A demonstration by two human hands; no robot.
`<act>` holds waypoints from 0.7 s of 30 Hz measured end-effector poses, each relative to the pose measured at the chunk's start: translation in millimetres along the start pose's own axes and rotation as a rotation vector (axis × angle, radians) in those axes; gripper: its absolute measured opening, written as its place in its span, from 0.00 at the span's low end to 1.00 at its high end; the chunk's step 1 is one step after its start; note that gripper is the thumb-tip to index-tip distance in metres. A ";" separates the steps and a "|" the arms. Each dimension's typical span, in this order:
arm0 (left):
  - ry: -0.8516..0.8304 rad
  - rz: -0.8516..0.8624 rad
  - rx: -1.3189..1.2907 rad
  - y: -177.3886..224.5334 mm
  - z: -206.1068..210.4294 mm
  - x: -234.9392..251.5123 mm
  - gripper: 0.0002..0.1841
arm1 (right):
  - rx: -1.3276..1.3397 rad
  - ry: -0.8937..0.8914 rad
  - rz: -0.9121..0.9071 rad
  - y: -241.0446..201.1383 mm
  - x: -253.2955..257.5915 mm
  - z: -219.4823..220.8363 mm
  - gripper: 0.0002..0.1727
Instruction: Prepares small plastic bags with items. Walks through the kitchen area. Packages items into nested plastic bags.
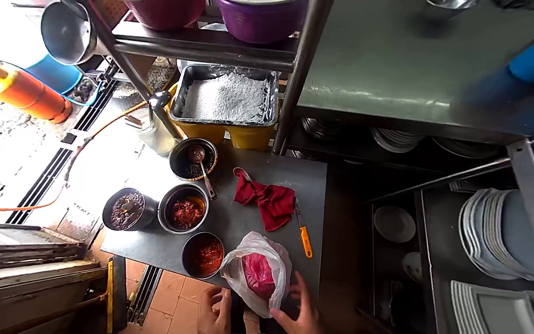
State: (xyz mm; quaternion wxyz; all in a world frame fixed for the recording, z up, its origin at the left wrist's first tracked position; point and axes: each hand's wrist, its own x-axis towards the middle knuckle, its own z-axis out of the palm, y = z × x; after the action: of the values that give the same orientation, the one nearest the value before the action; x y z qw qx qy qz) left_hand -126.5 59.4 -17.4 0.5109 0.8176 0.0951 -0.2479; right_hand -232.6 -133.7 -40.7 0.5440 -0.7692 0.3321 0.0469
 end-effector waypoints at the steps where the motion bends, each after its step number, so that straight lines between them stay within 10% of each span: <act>1: 0.000 -0.201 -0.058 -5.1 5.8 5.2 0.28 | -0.041 0.034 0.020 0.5 4.4 13.5 0.59; 4: -0.085 -0.446 -0.142 -20.9 29.9 25.3 0.22 | -0.112 0.222 -0.017 -15.8 7.9 17.9 0.26; 11: -0.126 0.384 0.083 99.4 -76.3 -44.1 0.09 | 0.265 0.211 -0.232 -92.9 -15.7 -123.2 0.15; 15: -0.199 0.546 0.157 112.0 -86.4 -36.4 0.10 | 0.538 -0.029 -0.348 -48.2 2.3 -150.8 0.18; 19: -0.237 0.643 0.142 106.7 -85.1 -36.2 0.12 | 0.147 -0.107 -0.097 40.1 17.6 -119.6 0.55; 21: -0.346 0.707 0.079 104.5 -83.6 -33.7 0.14 | 0.033 -0.187 -0.022 22.6 13.4 -84.0 0.49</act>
State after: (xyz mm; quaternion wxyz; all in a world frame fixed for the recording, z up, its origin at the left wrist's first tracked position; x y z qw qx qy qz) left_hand -87.0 88.4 111.6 0.5415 0.7651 -0.2893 -0.1940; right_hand -259.2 -217.1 -30.8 0.5858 -0.7559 0.2721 0.1071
